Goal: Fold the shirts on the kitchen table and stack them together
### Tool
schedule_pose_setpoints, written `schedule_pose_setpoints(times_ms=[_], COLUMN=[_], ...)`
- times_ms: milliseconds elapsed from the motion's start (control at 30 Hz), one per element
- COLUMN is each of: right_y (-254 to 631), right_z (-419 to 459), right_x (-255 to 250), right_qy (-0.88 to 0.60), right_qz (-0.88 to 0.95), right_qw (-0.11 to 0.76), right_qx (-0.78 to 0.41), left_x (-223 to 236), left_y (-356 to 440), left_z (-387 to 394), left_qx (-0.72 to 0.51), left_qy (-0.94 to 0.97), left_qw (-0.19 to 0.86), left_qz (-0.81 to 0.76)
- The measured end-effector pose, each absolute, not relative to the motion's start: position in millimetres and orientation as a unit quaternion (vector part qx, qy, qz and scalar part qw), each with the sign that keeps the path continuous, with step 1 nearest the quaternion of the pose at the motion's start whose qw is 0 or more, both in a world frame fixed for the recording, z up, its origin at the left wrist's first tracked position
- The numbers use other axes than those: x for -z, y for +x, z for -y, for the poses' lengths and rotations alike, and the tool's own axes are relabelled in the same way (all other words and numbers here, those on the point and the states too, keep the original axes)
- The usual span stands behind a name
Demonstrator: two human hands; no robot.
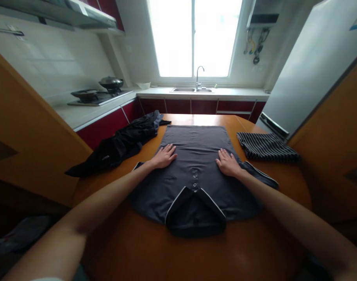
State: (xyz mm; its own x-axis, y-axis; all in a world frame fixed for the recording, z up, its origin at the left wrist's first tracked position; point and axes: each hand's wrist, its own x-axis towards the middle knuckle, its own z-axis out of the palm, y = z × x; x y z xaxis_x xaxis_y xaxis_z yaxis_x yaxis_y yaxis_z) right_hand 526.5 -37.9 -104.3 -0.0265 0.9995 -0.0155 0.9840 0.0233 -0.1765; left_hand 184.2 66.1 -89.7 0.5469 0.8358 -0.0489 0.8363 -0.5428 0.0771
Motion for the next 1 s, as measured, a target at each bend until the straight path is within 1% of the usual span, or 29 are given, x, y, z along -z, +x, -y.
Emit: schedule_pose_setpoints(times_ms=[100, 200, 267, 333, 433, 533, 600, 633, 700, 767, 867, 933, 1000], right_y=[513, 474, 455, 456, 493, 542, 559, 560, 545, 520, 497, 509, 539], right_z=[21, -6, -25, -43, -71, -105, -129, -141, -160, -173, -183, -189, -196], right_x=[103, 103, 104, 106, 107, 102, 99, 98, 99, 103, 110, 112, 110], right_qy=[-0.685, -0.623, -0.594, -0.593, -0.63, -0.704, -0.756, -0.77, -0.753, -0.685, -0.616, -0.632, -0.678], right_qz=[0.722, 0.774, 0.794, 0.795, 0.767, 0.703, 0.647, 0.631, 0.651, 0.721, 0.779, 0.766, 0.726], right_qw=[0.073, 0.098, 0.102, 0.104, 0.098, 0.073, 0.066, 0.069, 0.082, 0.097, 0.102, 0.096, 0.09], right_qx=[-0.063, -0.063, -0.073, -0.072, -0.068, -0.074, -0.076, -0.072, -0.053, -0.042, -0.059, -0.069, -0.072], left_x=[87, 92, 99, 104, 102, 91, 85, 84, 85, 92, 103, 105, 102], left_y=[190, 242, 276, 290, 267, 226, 217, 222, 250, 287, 321, 312, 281], left_z=[-77, -75, -79, -95, -139, -191, -214, -221, -224, -220, -222, -237, -260], left_qx=[0.002, -0.016, -0.02, -0.027, -0.022, -0.003, 0.007, 0.006, -0.008, -0.023, -0.015, -0.009, -0.004], left_qy=[0.882, 0.918, 0.926, 0.925, 0.91, 0.863, 0.833, 0.832, 0.864, 0.915, 0.931, 0.923, 0.898], left_qw=[0.032, 0.04, 0.056, 0.059, 0.05, 0.047, 0.046, 0.041, 0.027, 0.026, 0.057, 0.057, 0.044], left_qz=[-0.471, -0.393, -0.374, -0.374, -0.41, -0.503, -0.552, -0.553, -0.503, -0.403, -0.361, -0.381, -0.438])
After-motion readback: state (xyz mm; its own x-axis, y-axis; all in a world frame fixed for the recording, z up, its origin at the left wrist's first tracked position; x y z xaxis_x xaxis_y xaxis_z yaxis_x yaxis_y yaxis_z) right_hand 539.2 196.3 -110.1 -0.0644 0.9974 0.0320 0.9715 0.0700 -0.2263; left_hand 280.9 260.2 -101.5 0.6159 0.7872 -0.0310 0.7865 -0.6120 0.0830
